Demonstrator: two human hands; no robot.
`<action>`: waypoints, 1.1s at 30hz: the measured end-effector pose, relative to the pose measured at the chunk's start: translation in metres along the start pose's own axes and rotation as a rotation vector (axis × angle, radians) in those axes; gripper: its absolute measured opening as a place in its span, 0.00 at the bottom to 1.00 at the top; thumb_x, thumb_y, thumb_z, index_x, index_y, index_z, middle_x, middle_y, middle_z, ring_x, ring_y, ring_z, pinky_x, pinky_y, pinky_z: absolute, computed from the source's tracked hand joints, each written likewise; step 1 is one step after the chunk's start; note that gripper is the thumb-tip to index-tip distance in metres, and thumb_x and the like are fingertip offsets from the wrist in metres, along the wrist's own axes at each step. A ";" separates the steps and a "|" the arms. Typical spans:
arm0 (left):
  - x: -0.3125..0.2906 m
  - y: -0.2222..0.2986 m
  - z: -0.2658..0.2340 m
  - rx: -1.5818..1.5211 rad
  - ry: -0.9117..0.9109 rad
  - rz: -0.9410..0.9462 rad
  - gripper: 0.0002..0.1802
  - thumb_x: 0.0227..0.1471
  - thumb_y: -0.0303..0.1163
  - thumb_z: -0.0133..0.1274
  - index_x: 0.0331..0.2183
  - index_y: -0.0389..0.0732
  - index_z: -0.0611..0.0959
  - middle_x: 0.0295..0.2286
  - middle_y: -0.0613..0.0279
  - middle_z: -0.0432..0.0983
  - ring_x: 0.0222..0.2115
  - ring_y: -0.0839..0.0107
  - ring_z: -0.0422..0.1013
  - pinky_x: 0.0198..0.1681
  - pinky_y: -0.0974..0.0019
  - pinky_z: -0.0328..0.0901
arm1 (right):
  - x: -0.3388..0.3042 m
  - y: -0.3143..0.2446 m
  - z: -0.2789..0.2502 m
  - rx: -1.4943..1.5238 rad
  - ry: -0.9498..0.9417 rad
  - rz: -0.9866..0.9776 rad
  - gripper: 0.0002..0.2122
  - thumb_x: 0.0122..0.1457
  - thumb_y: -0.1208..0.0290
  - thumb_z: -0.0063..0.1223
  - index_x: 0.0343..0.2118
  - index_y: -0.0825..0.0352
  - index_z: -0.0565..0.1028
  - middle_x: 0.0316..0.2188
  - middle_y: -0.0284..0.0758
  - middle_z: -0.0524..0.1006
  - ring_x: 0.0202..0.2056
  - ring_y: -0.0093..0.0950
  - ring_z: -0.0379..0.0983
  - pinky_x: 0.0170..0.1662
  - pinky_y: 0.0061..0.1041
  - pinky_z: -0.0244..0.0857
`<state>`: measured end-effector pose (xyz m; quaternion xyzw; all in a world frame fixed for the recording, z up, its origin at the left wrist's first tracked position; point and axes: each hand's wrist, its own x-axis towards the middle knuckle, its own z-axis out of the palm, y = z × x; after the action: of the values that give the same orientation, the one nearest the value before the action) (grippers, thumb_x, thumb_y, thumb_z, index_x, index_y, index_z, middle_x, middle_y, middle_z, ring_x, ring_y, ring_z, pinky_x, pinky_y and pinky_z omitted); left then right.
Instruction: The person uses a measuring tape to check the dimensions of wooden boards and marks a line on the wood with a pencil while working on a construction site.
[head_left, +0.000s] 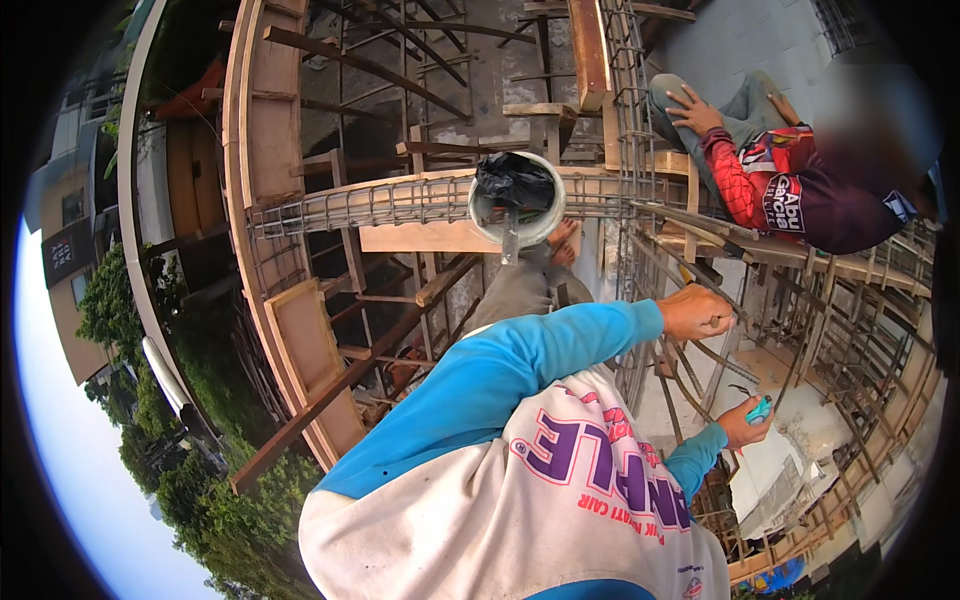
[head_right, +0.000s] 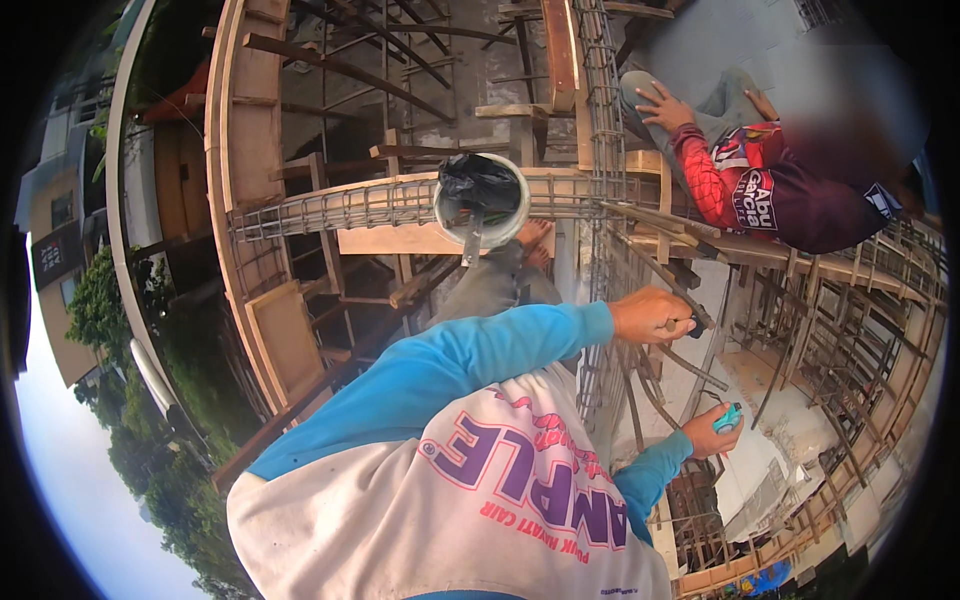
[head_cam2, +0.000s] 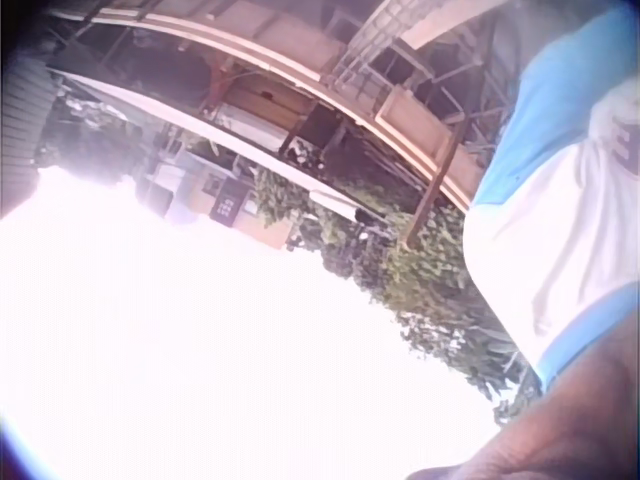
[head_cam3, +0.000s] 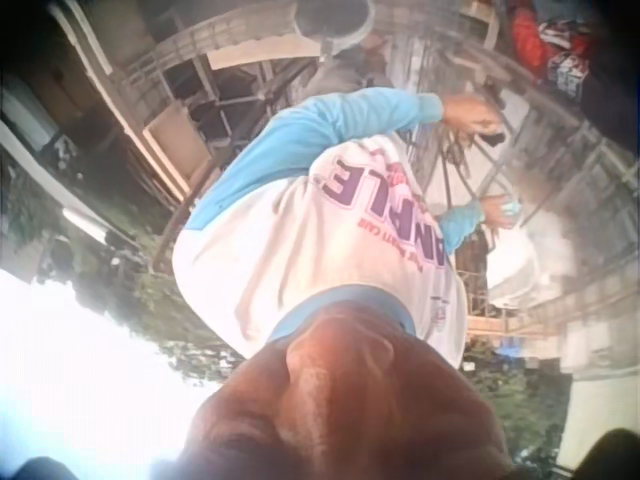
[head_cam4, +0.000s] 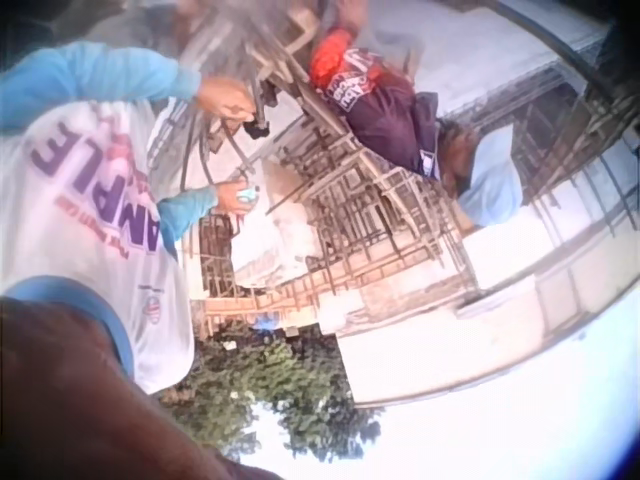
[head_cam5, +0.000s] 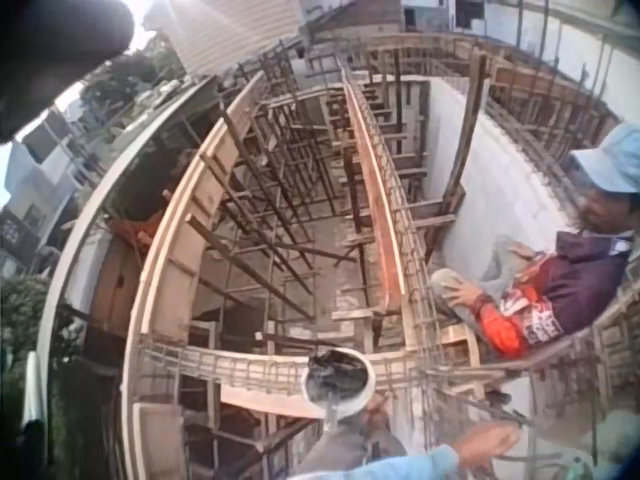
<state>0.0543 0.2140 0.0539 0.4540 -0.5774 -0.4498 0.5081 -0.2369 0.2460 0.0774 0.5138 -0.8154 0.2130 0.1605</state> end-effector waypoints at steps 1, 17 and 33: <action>0.000 0.000 0.000 0.006 0.004 0.005 0.19 0.56 0.39 0.48 0.18 0.38 0.69 0.16 0.51 0.66 0.21 0.47 0.65 0.24 0.51 0.58 | -0.002 0.002 0.000 0.013 -0.004 -0.009 0.19 0.52 0.55 0.60 0.44 0.60 0.75 0.42 0.38 0.73 0.46 0.37 0.69 0.46 0.37 0.67; -0.004 0.006 -0.004 0.051 -0.050 -0.028 0.21 0.57 0.41 0.45 0.20 0.37 0.70 0.18 0.48 0.67 0.23 0.45 0.65 0.29 0.49 0.60 | 0.000 -0.008 -0.010 0.018 -0.090 0.077 0.21 0.52 0.52 0.58 0.46 0.57 0.74 0.44 0.36 0.72 0.46 0.37 0.69 0.46 0.37 0.66; -0.003 0.001 0.005 0.039 -0.009 -0.072 0.21 0.57 0.44 0.45 0.20 0.38 0.72 0.18 0.47 0.68 0.23 0.45 0.65 0.28 0.50 0.59 | 0.007 0.021 0.006 -0.016 -0.209 -0.029 0.26 0.52 0.43 0.53 0.48 0.55 0.73 0.47 0.36 0.72 0.47 0.38 0.69 0.48 0.39 0.64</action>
<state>0.0492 0.2177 0.0538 0.4822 -0.5718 -0.4585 0.4799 -0.2595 0.2454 0.0722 0.5438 -0.8218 0.1492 0.0817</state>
